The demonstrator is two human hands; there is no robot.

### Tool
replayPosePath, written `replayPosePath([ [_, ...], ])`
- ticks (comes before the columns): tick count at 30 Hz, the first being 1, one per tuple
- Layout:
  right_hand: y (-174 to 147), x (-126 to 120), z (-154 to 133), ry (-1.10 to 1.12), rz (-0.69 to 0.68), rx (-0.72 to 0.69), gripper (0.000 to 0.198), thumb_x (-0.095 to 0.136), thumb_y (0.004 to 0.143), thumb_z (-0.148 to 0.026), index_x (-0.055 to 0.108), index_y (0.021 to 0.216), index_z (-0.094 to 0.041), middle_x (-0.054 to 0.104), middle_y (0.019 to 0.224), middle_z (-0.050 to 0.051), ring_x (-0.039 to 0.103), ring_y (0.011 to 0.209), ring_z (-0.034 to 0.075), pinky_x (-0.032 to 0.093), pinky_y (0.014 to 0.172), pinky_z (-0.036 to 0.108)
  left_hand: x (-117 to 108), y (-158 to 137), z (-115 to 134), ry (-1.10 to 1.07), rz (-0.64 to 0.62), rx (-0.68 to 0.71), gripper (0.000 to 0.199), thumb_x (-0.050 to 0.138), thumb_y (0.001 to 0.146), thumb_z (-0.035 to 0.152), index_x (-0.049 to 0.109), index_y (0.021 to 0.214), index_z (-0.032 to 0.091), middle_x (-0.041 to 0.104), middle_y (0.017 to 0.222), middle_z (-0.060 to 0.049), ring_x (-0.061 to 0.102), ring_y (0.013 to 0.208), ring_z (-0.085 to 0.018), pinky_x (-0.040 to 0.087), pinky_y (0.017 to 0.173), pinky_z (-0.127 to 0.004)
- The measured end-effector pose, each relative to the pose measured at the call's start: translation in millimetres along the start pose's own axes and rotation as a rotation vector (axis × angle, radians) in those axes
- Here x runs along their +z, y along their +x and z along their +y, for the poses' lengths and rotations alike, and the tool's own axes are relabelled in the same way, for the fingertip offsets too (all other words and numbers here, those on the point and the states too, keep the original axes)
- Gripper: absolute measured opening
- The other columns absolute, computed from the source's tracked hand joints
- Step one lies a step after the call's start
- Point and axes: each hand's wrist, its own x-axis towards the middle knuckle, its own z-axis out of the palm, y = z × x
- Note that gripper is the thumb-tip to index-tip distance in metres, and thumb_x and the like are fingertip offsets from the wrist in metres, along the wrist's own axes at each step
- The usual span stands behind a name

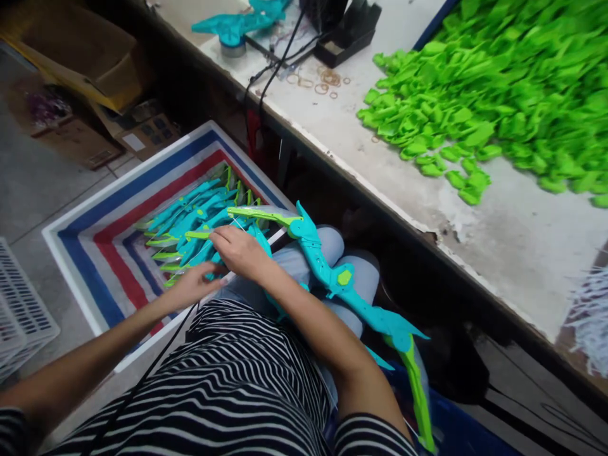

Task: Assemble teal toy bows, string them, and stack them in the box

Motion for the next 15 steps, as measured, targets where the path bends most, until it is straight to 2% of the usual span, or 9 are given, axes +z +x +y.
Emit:
replayPosePath([
  [2,0,23,-3,-0.053,-0.182,0.14,0.039,0.059,0.084,-0.02,0.053,0.121,-0.011,0.056,0.12,0.018,0.05,0.113,0.027,0.043,0.097,0.044,13,-28,-23,0.151,-0.153,-0.051,0.021,0.06,0.076,0.026,0.07,0.094,0.018,0.071,0.095,-0.008,0.064,0.088,-0.021,0.049,0.081,-0.033],
  [4,1,38,-2,-0.11,-0.312,0.309,0.051,0.067,0.079,-0.02,0.05,0.126,-0.012,0.052,0.125,0.019,0.049,0.114,0.031,0.042,0.096,0.049,20,-44,-37,0.265,-0.235,-0.088,0.021,0.056,0.08,0.022,0.07,0.096,0.02,0.071,0.098,-0.009,0.064,0.091,-0.022,0.047,0.083,-0.033],
  [6,3,44,3,-0.124,-0.375,0.425,0.048,0.063,0.081,-0.016,0.05,0.128,-0.014,0.053,0.12,0.018,0.052,0.108,0.03,0.045,0.091,0.047,19,-50,-41,0.315,-0.281,-0.104,0.021,0.05,0.084,0.023,0.071,0.088,0.021,0.072,0.091,-0.008,0.064,0.086,-0.022,0.046,0.081,-0.033],
  [8,3,42,9,-0.074,-0.376,0.476,0.042,0.057,0.084,-0.014,0.053,0.126,-0.015,0.055,0.112,0.016,0.055,0.103,0.026,0.046,0.088,0.042,13,-48,-39,0.252,-0.286,-0.099,0.024,0.048,0.086,0.028,0.07,0.079,0.021,0.071,0.083,-0.008,0.063,0.082,-0.021,0.045,0.08,-0.033],
  [10,2,36,15,0.04,-0.335,0.477,0.041,0.059,0.084,-0.015,0.055,0.125,-0.015,0.056,0.107,0.014,0.055,0.1,0.024,0.045,0.089,0.039,5,-41,-32,0.021,-0.283,-0.112,0.022,0.054,0.082,0.033,0.069,0.072,0.02,0.071,0.085,-0.008,0.062,0.085,-0.022,0.045,0.083,-0.034],
  [11,1,33,18,0.115,-0.31,0.47,0.042,0.061,0.083,-0.016,0.055,0.124,-0.015,0.056,0.106,0.012,0.055,0.099,0.023,0.045,0.09,0.038,2,-37,-26,-0.166,-0.276,-0.136,0.021,0.057,0.079,0.034,0.067,0.068,0.019,0.071,0.091,-0.009,0.062,0.09,-0.023,0.044,0.086,-0.035],
  [13,-3,28,22,0.277,-0.262,0.471,0.045,0.066,0.08,-0.019,0.056,0.124,-0.015,0.057,0.103,0.011,0.056,0.096,0.02,0.045,0.09,0.037,0,-27,-8,-0.645,-0.238,-0.219,0.027,0.06,0.076,0.036,0.059,0.056,0.018,0.07,0.103,-0.011,0.06,0.099,-0.025,0.044,0.092,-0.04],
  [15,-8,25,24,0.455,-0.23,0.497,0.047,0.068,0.078,-0.022,0.058,0.124,-0.014,0.059,0.1,0.009,0.057,0.092,0.019,0.046,0.088,0.036,3,-17,14,-1.113,-0.215,-0.307,0.036,0.06,0.076,0.038,0.046,0.049,0.018,0.07,0.093,-0.009,0.062,0.094,-0.024,0.044,0.095,-0.046],
])
